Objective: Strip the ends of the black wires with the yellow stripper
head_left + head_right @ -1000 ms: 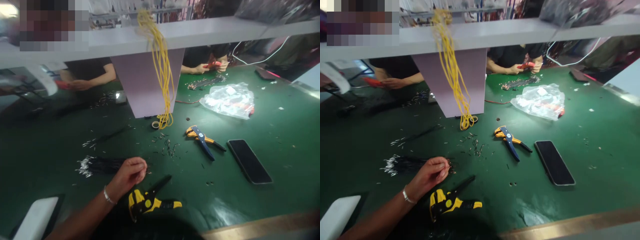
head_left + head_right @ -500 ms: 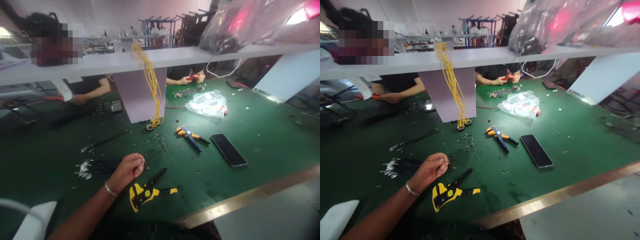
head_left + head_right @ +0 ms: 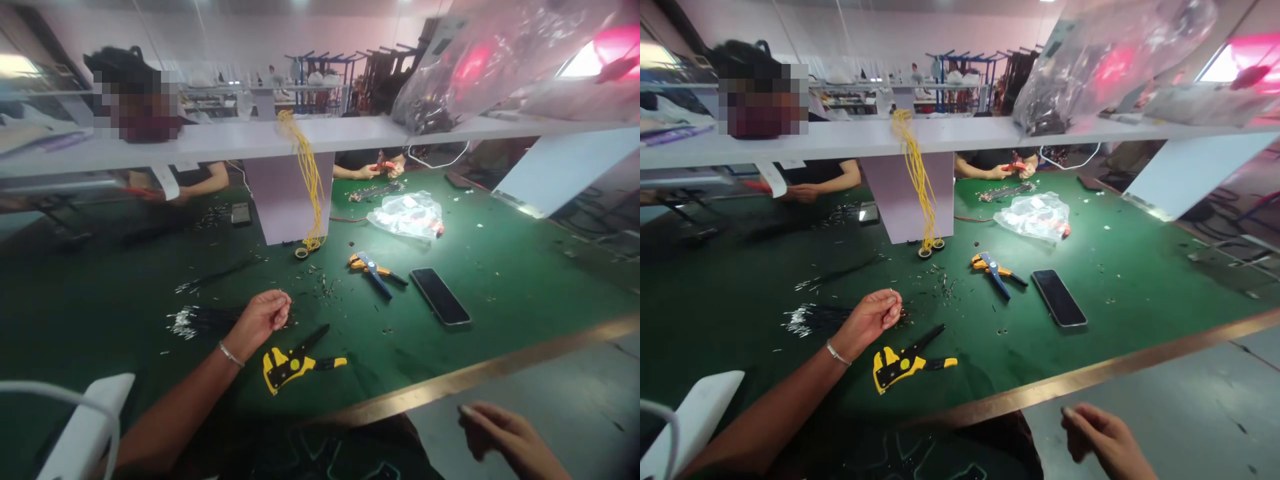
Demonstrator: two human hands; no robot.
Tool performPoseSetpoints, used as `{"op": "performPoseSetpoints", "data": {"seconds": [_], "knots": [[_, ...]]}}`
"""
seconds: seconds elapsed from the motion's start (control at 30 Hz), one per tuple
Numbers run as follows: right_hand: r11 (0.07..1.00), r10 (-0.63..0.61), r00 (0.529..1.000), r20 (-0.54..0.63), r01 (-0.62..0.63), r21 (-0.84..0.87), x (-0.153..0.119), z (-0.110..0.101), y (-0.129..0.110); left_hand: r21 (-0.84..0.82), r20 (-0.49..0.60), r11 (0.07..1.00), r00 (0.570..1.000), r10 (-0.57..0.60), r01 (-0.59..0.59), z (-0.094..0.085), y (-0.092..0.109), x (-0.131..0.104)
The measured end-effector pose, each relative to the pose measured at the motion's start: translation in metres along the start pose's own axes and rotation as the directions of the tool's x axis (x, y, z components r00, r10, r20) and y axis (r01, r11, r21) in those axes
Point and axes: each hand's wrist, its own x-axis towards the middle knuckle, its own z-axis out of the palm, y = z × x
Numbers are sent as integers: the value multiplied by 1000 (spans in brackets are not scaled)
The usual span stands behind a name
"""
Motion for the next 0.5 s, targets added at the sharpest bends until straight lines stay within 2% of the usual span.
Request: {"op": "performPoseSetpoints", "data": {"seconds": [0.03,0.1,0.17,0.2,0.27,0.33,0.4,0.5], "knots": [[987,-138,990,21,139,-85,5,1,-15,-1,2,1000,1000,-1,1,-1,0,1],[888,-398,917,25,392,-243,13,13,-47,-4,6,1000,1000,-5,5,-3,-2,2],[725,-606,788,106,602,-334,23,40,-78,-3,5,1000,1000,-21,21,-6,-3,1],[623,-678,705,209,702,-345,29,56,-90,0,2,1000,1000,-31,31,-7,-3,1],[465,-700,594,397,800,-379,42,90,-108,6,-5,999,999,-41,41,-9,-2,-1],[356,-645,516,563,855,-377,57,119,-116,5,-11,999,999,-35,35,-10,1,-2],[302,-585,503,636,863,-405,70,139,-116,-8,-8,1000,1000,-24,24,-11,3,-2],[246,-516,512,687,857,-454,84,156,-111,-43,8,999,999,-31,31,-14,7,-1]]}}
